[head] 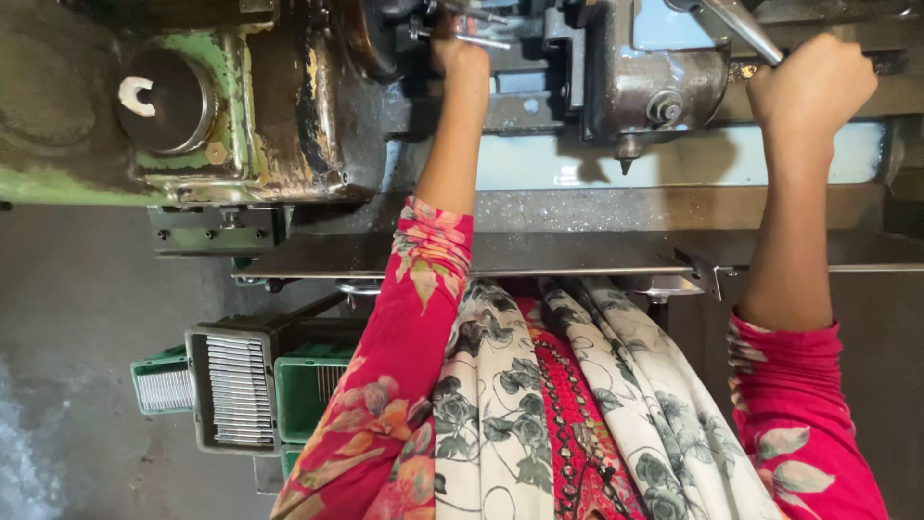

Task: The person operates a lathe machine, loading small metal rods into the machine, running it to shape the parts, and placing finished pieces into green plastic crates beside the machine. The person repeats this machining cycle throughout the episode.

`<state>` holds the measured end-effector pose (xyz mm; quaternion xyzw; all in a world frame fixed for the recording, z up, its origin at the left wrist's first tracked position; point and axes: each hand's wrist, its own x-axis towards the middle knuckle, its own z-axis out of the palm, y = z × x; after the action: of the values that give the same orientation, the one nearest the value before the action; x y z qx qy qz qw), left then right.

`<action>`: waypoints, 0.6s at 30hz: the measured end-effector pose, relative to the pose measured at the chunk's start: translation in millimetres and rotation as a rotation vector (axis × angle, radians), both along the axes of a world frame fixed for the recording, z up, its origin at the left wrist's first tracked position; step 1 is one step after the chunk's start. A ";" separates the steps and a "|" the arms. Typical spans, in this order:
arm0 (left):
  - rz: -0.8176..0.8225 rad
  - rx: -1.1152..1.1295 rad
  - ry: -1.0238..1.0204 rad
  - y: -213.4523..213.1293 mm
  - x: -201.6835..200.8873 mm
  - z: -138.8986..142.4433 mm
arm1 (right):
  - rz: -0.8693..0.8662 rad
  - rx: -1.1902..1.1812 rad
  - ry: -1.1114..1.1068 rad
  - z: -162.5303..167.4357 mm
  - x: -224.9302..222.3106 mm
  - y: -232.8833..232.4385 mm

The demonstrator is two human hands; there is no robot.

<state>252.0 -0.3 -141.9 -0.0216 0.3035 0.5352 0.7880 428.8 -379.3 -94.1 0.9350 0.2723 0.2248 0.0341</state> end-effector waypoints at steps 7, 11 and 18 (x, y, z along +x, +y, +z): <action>-0.032 -0.097 0.083 0.1 -1.7 -3.9 | 0.020 -0.010 -0.059 -4.2 -1.2 -2.1; -0.065 -0.061 0.017 3.6 -6.4 -0.8 | 0.018 0.018 -0.012 -1.2 -5.4 -2.0; -0.155 -0.267 -0.129 0.0 -10.9 22.7 | 0.031 -0.030 -0.066 9.0 2.1 -4.8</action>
<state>241.1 -0.3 -119.1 -0.1369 0.3217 0.4252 0.8349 430.9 -384.0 -85.2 0.9221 0.2886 0.2520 0.0538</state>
